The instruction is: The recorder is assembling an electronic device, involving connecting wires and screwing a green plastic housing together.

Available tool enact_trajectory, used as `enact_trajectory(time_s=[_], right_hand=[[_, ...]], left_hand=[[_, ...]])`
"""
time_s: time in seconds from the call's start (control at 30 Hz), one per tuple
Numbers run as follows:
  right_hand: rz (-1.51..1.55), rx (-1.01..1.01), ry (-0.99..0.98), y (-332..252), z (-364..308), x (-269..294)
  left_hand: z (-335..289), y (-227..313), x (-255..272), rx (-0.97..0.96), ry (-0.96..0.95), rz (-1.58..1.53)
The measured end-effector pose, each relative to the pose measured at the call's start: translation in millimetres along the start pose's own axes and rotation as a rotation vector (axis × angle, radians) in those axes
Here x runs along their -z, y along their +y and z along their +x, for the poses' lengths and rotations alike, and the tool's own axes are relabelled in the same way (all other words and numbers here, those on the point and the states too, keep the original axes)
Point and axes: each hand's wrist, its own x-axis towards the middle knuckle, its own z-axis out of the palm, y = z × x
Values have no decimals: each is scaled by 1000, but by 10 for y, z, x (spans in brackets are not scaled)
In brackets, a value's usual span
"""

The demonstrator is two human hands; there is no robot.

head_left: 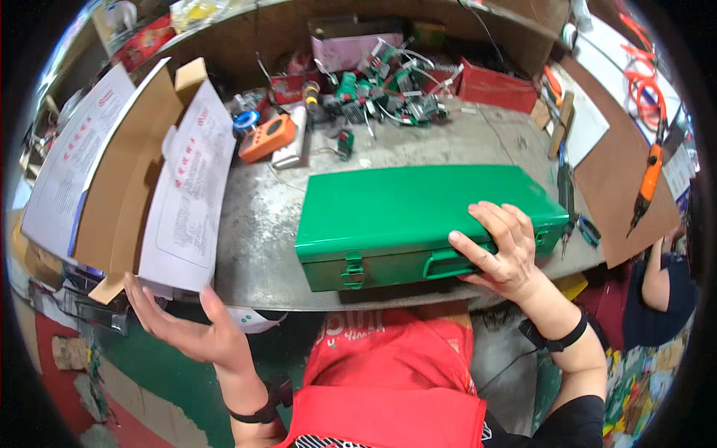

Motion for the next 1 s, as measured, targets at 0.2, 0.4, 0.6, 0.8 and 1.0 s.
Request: enact_trajectory(time_s=[0.2,0.4,0.6,0.8,1.0], right_hand=[[42,-7,64,-217,-169,-162],[302,-315,188,-489,-621,113],[1011,-1458,495,-664,-1089,139],[1255,-1482,585,-647,-1008,-41],[1096,-1413,596,-622,-846,80]], left_hand=[[-96,174,-122,28,-378,-263],[-215,611,-222,-9,-1052,-467],[-272,572,-206,-12,-1048,-480],[-265,446,-260,-25,-1075,-522],[-343,341,-308,11,-1000,-593]])
